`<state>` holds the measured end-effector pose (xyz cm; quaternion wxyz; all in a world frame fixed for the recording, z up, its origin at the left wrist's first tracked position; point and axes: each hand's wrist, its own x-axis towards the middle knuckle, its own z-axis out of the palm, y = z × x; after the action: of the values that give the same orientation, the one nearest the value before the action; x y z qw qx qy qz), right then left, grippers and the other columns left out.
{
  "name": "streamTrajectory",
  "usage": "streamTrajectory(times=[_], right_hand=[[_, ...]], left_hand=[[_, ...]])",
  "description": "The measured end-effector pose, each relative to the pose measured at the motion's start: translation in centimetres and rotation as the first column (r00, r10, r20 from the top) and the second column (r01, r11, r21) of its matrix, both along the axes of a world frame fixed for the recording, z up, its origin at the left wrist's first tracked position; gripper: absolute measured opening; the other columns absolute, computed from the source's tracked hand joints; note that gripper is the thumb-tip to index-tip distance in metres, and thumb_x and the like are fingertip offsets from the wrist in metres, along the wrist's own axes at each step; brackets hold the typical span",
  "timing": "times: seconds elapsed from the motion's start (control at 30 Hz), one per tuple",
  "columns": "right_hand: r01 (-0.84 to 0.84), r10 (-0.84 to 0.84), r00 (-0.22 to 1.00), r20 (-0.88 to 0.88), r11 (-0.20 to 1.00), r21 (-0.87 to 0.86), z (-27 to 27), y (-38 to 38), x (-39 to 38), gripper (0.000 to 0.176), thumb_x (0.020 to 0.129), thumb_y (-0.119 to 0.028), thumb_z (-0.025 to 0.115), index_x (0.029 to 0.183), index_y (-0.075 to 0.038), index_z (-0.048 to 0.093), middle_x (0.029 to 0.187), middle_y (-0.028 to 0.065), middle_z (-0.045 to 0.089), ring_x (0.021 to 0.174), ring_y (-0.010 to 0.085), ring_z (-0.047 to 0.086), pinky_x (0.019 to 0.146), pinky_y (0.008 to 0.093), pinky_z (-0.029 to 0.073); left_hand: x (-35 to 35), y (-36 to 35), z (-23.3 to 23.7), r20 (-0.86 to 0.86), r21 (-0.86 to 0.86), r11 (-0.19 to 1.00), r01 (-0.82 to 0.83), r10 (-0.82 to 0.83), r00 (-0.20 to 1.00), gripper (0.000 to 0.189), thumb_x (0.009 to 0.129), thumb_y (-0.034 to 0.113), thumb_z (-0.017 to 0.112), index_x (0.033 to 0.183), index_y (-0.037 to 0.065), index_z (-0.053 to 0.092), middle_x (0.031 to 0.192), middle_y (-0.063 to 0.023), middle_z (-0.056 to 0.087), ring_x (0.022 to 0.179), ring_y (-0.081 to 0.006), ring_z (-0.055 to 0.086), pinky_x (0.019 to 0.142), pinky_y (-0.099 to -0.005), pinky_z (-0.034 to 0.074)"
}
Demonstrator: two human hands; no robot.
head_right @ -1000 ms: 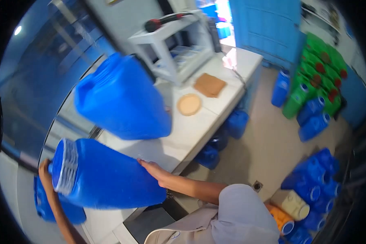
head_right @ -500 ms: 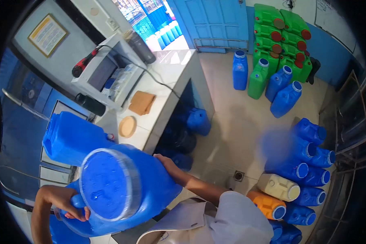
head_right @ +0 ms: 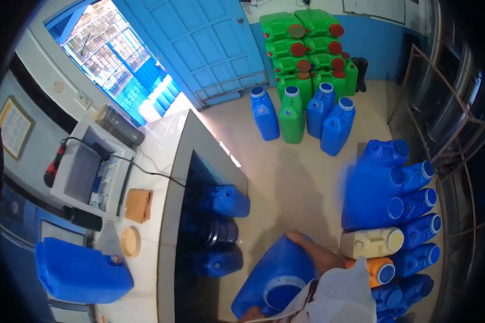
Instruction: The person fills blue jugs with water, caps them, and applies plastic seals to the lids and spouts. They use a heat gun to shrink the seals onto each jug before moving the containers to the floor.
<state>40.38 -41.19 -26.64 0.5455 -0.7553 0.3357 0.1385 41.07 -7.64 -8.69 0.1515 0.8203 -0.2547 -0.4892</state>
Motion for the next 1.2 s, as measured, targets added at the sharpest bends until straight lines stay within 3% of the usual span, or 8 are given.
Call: streamTrajectory(times=[0.17, 0.3, 0.47, 0.63, 0.77, 1.0, 1.13, 1.2], right_hand=[[0.091, -0.085, 0.984, -0.157, 0.995, 0.035, -8.8, 0.0, 2.2, 0.057, 0.09, -0.041, 0.035, 0.128, 0.0, 0.043, 0.134, 0.0222, 0.04, 0.124, 0.0344, 0.037, 0.102, 0.0436, 0.03], [0.016, -0.009, 0.989, -0.146, 0.999, 0.051, -0.8, -3.5, 3.7, 0.061, 0.09, -0.042, 0.041, 0.133, 0.001, 0.037, 0.137, 0.0244, 0.034, 0.129, 0.036, 0.031, 0.105, 0.0432, 0.027], [-0.001, 0.001, 1.0, 0.017, 1.0, 0.027, 3.5, -18.4, -3.5, 0.064, 0.089, -0.042, 0.047, 0.133, 0.002, 0.034, 0.14, 0.0219, 0.032, 0.13, 0.0304, 0.031, 0.105, 0.0371, 0.028], [0.419, -0.443, 0.891, -0.094, 0.885, -0.203, -9.5, -32.6, -18.4, 0.039, 0.081, -0.032, 0.057, 0.098, 0.003, 0.062, 0.095, 0.0194, 0.064, 0.094, 0.0319, 0.059, 0.086, 0.0383, 0.044], [0.486, -0.474, 0.799, -0.369, 0.871, -0.066, -16.4, -35.9, -20.8, 0.04, 0.08, -0.029, 0.059, 0.104, 0.003, 0.059, 0.102, 0.0195, 0.062, 0.1, 0.029, 0.058, 0.086, 0.0364, 0.044], [0.432, -0.454, 0.886, -0.095, 0.883, -0.183, -10.6, -42.8, -9.9, 0.038, 0.085, -0.025, 0.054, 0.112, 0.002, 0.055, 0.107, 0.0187, 0.06, 0.103, 0.0292, 0.057, 0.088, 0.0359, 0.044], [0.428, -0.456, 0.883, -0.109, 0.879, -0.208, -8.7, -43.2, -7.2, 0.036, 0.088, -0.026, 0.053, 0.111, 0.002, 0.055, 0.106, 0.0183, 0.061, 0.102, 0.0288, 0.057, 0.089, 0.036, 0.044], [0.425, -0.462, 0.885, -0.054, 0.851, -0.309, -9.5, -45.4, -8.6, 0.036, 0.089, -0.028, 0.053, 0.11, 0.001, 0.056, 0.105, 0.0171, 0.061, 0.101, 0.0275, 0.057, 0.088, 0.0355, 0.044]], left_hand=[[-0.8, -2.8, -3.8, -0.06, 0.041, 0.989, 0.142, -0.139, 0.988, 0.044, 0.067, 0.035, 0.06, 0.091, -0.002, 0.065, 0.087, -0.0268, 0.063, 0.082, -0.0386, 0.062, 0.075, -0.0425, 0.046], [1.7, -4.3, -10.0, -0.094, 0.136, 0.99, -0.036, 0.049, 0.994, 0.032, 0.069, 0.031, 0.057, 0.068, 0.0, 0.066, 0.063, -0.0187, 0.063, 0.06, -0.0352, 0.062, 0.059, -0.0421, 0.047], [5.3, -2.5, -20.9, -0.286, -0.005, 0.945, 0.326, -0.314, 0.905, 0.03, 0.08, 0.033, 0.048, 0.064, 0.012, 0.063, 0.057, -0.01, 0.061, 0.057, -0.0272, 0.061, 0.056, -0.0409, 0.048], [12.7, -15.6, -23.3, -0.266, 0.249, 0.965, -0.077, 0.145, 0.953, 0.028, 0.08, 0.031, 0.049, 0.064, 0.012, 0.063, 0.057, -0.0087, 0.061, 0.055, -0.0251, 0.06, 0.054, -0.0385, 0.048], [18.7, -24.4, -24.7, -0.241, 0.29, 0.937, -0.195, 0.269, 0.932, 0.027, 0.079, 0.03, 0.051, 0.064, 0.011, 0.062, 0.057, -0.0077, 0.061, 0.053, -0.0235, 0.059, 0.053, -0.0365, 0.047], [24.2, -36.1, -31.0, -0.286, -0.022, 0.995, -0.1, 0.09, 0.954, 0.025, 0.079, 0.028, 0.054, 0.064, 0.01, 0.062, 0.057, -0.006, 0.061, 0.051, -0.0207, 0.057, 0.05, -0.0331, 0.046], [29.4, -45.4, -41.4, 0.22, -0.517, 0.788, 0.335, -0.256, 0.941, 0.024, 0.079, 0.027, 0.055, 0.064, 0.009, 0.061, 0.057, -0.0051, 0.06, 0.049, -0.0191, 0.056, 0.048, -0.0312, 0.046], [31.7, -53.9, -42.3, -0.242, -0.374, 0.92, -0.121, 0.029, 0.97, 0.025, 0.075, 0.03, 0.058, 0.072, 0.006, 0.061, 0.067, -0.014, 0.062, 0.061, -0.0274, 0.061, 0.054, -0.0404, 0.048]])
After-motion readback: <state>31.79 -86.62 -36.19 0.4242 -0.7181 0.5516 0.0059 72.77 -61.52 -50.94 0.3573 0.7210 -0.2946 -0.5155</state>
